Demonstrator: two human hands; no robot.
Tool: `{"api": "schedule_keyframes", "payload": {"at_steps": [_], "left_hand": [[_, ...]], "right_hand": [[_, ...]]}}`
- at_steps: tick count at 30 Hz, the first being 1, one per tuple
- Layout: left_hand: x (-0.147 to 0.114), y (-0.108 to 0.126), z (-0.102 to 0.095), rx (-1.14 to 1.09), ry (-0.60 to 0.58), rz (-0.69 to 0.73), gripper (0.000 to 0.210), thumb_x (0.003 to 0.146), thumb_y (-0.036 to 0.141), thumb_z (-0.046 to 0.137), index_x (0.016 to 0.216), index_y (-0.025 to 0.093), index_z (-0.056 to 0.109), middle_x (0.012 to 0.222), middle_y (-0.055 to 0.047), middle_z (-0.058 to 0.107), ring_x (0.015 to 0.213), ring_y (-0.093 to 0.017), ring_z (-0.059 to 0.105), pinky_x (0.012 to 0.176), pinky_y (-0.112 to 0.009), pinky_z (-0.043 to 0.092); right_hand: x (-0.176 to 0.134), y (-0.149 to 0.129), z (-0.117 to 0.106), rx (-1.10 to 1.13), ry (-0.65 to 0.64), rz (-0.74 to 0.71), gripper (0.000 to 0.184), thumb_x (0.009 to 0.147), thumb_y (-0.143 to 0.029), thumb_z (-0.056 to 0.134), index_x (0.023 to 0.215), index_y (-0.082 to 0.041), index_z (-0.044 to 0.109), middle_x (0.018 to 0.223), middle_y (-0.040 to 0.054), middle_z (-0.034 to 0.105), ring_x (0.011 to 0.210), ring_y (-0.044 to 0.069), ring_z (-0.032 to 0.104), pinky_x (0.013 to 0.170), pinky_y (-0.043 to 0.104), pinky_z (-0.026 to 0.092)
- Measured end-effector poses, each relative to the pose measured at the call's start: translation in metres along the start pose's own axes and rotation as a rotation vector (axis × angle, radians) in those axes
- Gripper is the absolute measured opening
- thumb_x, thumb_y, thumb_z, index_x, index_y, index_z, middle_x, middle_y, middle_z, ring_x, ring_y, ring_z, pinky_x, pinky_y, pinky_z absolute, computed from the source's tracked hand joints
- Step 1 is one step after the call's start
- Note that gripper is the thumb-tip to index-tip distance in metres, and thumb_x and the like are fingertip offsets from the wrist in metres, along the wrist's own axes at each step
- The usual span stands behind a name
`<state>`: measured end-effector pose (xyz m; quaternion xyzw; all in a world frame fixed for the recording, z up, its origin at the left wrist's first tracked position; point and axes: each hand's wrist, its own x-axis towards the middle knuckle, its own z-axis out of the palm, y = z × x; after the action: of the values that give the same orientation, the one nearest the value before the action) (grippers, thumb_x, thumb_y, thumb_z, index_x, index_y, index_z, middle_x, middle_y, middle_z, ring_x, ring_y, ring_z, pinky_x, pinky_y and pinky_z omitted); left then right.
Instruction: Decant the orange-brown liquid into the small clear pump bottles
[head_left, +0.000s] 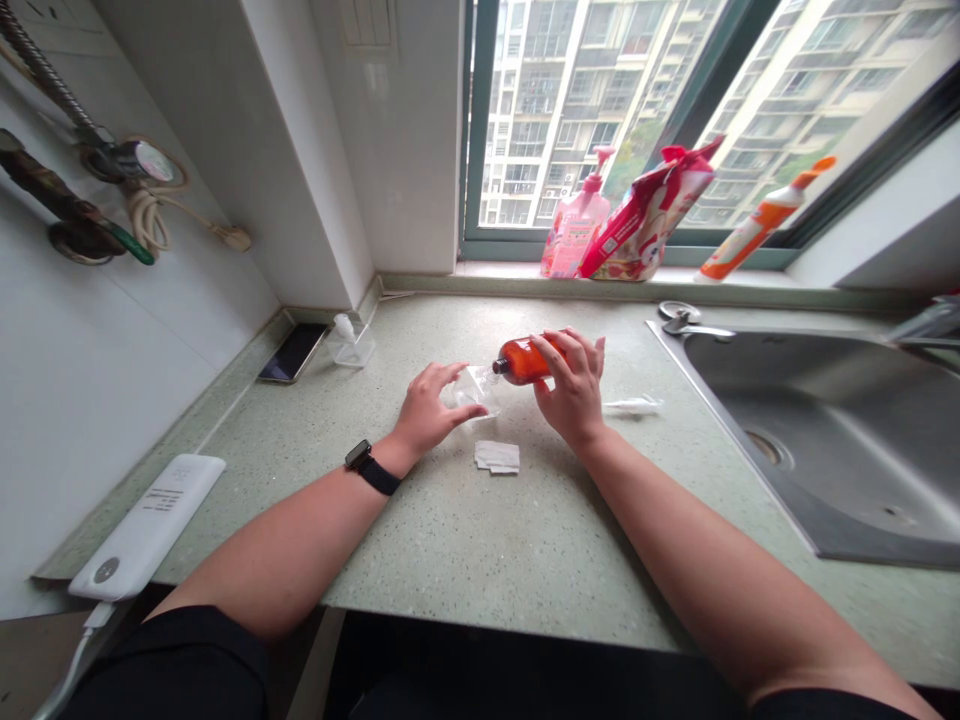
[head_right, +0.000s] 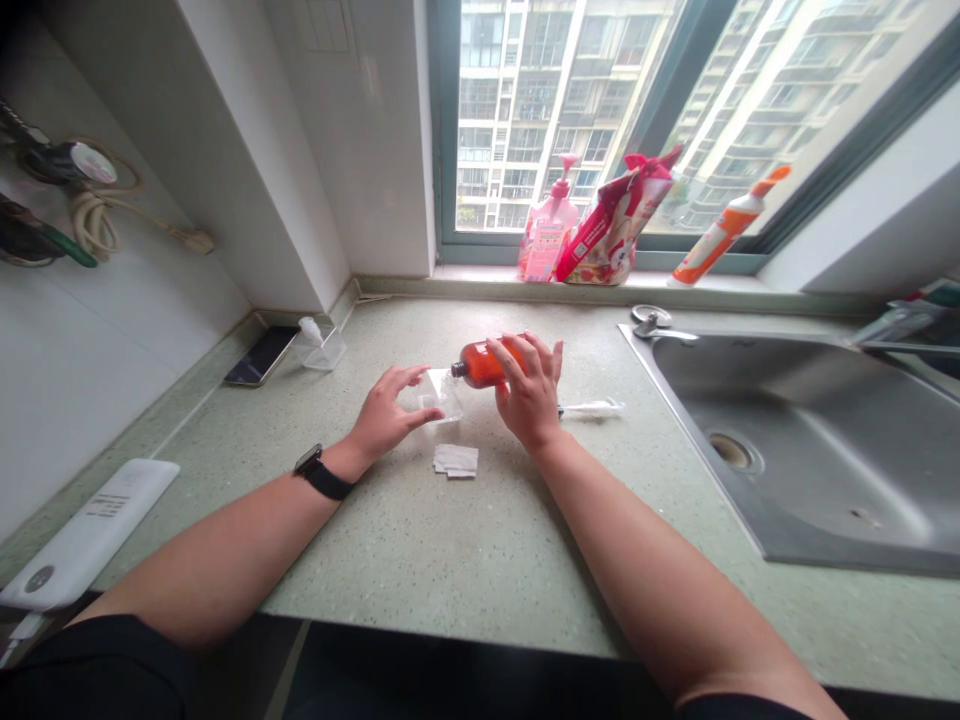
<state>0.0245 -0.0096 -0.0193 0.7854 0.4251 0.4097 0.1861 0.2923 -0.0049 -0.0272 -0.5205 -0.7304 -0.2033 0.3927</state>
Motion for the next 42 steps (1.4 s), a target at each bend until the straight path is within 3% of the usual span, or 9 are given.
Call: {"api": "schedule_keyframes", "payload": {"at_steps": [42], "left_hand": [[-0.0002, 0.0039, -0.0018, 0.017, -0.004, 0.001, 0.077, 0.079, 0.069, 0.083, 0.141, 0.027, 0.066, 0.113, -0.008, 0.070, 0.108, -0.028, 0.070, 0.101, -0.047, 0.056]], "right_hand": [[0.0016, -0.0034, -0.0028, -0.008, 0.008, -0.005, 0.090, 0.085, -0.007, 0.065, 0.160, -0.046, 0.035, 0.148, 0.0057, 0.058, 0.148, 0.037, 0.048, 0.130, 0.074, 0.018]]}}
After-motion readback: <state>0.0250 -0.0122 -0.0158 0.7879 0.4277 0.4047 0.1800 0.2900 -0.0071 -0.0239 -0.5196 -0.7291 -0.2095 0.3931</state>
